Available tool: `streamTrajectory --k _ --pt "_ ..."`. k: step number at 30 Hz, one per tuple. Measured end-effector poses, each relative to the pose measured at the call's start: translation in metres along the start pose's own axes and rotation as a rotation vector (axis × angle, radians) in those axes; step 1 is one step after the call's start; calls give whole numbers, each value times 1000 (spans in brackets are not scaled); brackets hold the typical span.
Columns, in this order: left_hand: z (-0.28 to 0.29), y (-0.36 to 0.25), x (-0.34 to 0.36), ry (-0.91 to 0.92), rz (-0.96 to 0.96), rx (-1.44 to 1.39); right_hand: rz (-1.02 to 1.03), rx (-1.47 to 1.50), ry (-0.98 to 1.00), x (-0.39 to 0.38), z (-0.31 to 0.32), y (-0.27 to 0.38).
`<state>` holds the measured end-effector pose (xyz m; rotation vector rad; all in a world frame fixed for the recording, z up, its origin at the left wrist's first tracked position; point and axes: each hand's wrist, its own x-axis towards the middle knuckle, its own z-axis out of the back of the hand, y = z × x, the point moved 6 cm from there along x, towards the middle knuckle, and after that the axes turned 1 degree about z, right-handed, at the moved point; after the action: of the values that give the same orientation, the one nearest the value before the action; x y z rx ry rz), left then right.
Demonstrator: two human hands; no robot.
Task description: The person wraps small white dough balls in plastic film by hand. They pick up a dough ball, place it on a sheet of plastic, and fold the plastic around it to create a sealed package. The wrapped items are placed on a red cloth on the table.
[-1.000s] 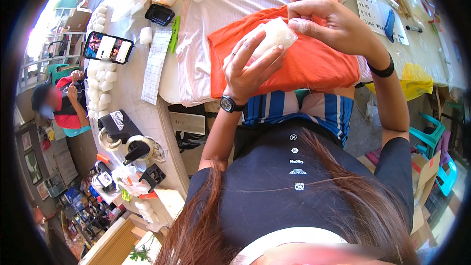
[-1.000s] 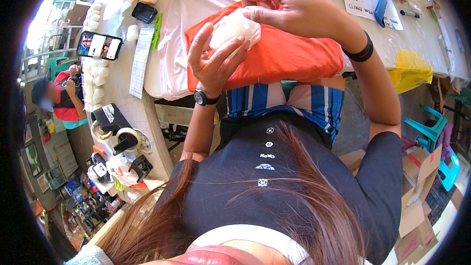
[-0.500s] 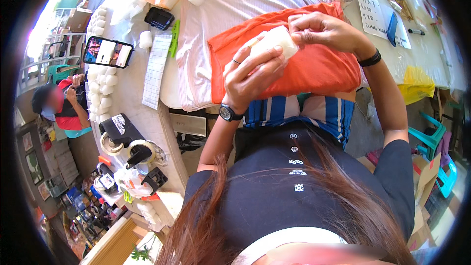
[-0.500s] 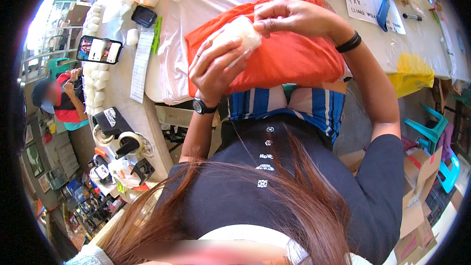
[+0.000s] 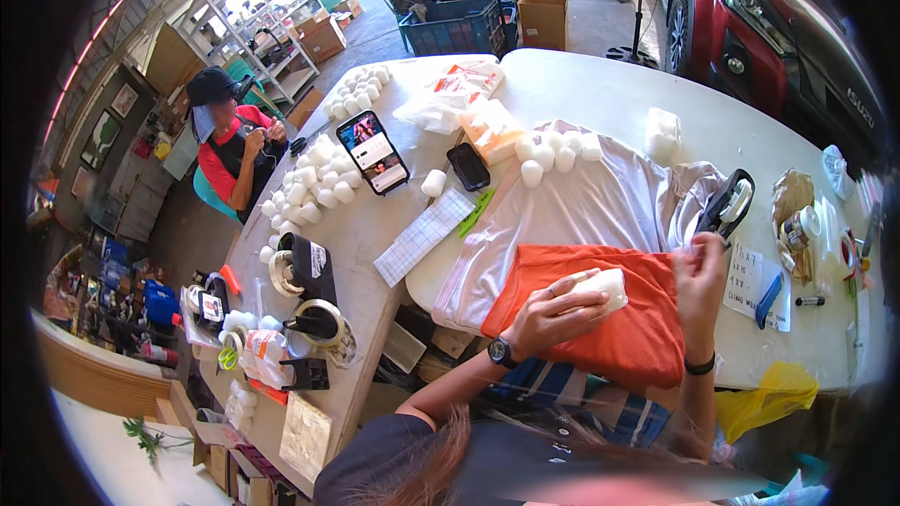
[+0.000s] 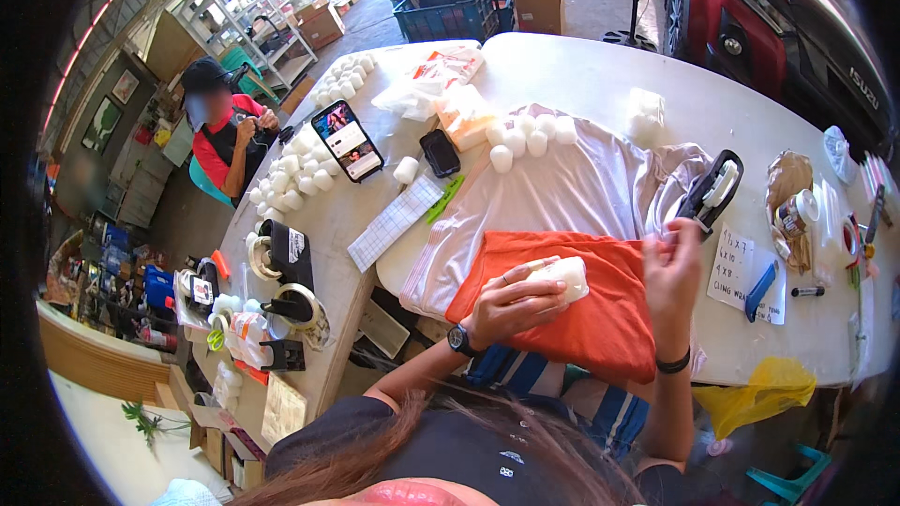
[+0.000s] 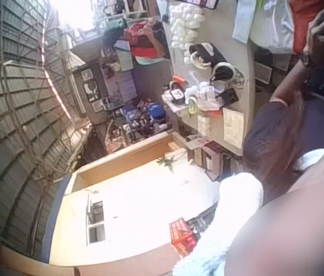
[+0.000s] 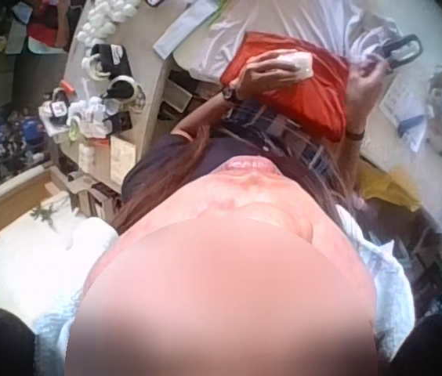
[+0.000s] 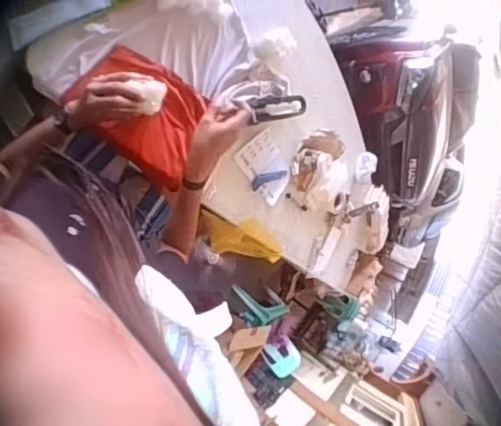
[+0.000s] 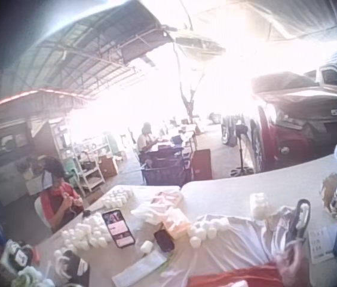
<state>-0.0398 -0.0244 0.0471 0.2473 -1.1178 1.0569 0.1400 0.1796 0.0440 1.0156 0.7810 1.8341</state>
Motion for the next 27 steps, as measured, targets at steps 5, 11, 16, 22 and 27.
streamTrajectory --k 5,11,16,22,27 --pt "-4 -1 -7 32 -50 39 -243 281 -311 15 26 -45" --pt "-5 -1 -7 8 -45 30 -454 611 -287 37 21 -66" --pt "-3 -3 -10 -73 137 -137 -364 580 -316 43 23 -59" --pt "7 -11 -20 -12 229 44 -360 610 -371 43 28 -49" --pt "6 -9 -30 -40 348 -86 -214 481 -371 21 22 -19"
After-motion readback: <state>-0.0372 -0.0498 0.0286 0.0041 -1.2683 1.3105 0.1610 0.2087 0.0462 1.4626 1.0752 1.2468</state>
